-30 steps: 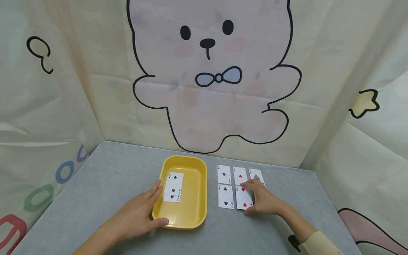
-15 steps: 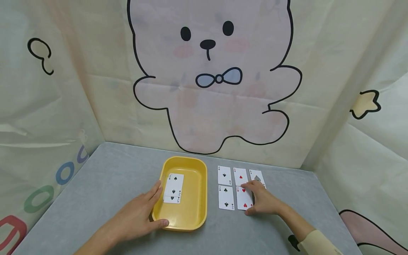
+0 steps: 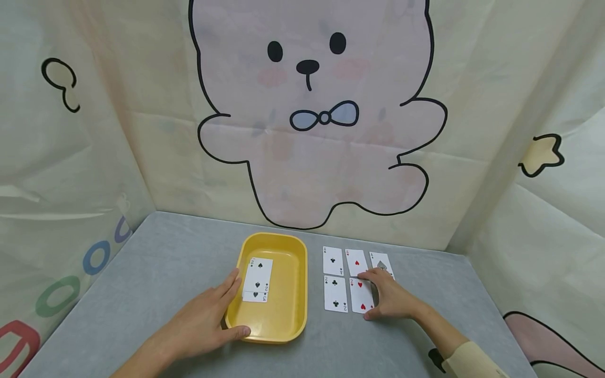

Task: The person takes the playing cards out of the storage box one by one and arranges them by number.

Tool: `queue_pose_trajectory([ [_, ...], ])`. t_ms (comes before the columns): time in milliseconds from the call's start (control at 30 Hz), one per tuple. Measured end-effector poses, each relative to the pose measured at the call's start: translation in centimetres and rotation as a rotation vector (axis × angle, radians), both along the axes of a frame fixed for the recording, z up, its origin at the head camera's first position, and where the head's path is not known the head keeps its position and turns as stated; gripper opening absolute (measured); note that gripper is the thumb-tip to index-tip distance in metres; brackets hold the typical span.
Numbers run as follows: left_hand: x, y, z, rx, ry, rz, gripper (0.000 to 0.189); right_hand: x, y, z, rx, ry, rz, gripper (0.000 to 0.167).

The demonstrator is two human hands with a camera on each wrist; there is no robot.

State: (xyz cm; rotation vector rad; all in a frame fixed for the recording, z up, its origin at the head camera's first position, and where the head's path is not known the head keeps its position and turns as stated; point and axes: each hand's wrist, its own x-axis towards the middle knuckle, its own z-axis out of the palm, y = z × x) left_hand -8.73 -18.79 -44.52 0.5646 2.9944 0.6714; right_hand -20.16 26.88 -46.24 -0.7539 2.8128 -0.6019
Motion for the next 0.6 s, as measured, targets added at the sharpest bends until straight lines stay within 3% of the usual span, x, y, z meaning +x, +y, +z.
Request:
queue_pose_trajectory([
  [267,0.0,0.0,0.0,0.003,-0.025,0.009,0.108,0.0,0.5,0.3,-0.021,0.038,0.019,0.088],
  [600,0.0,0.0,0.1,0.003,-0.035,0.013,0.108,-0.5,-0.1,3.2,-0.069,0.02,-0.029,0.082],
])
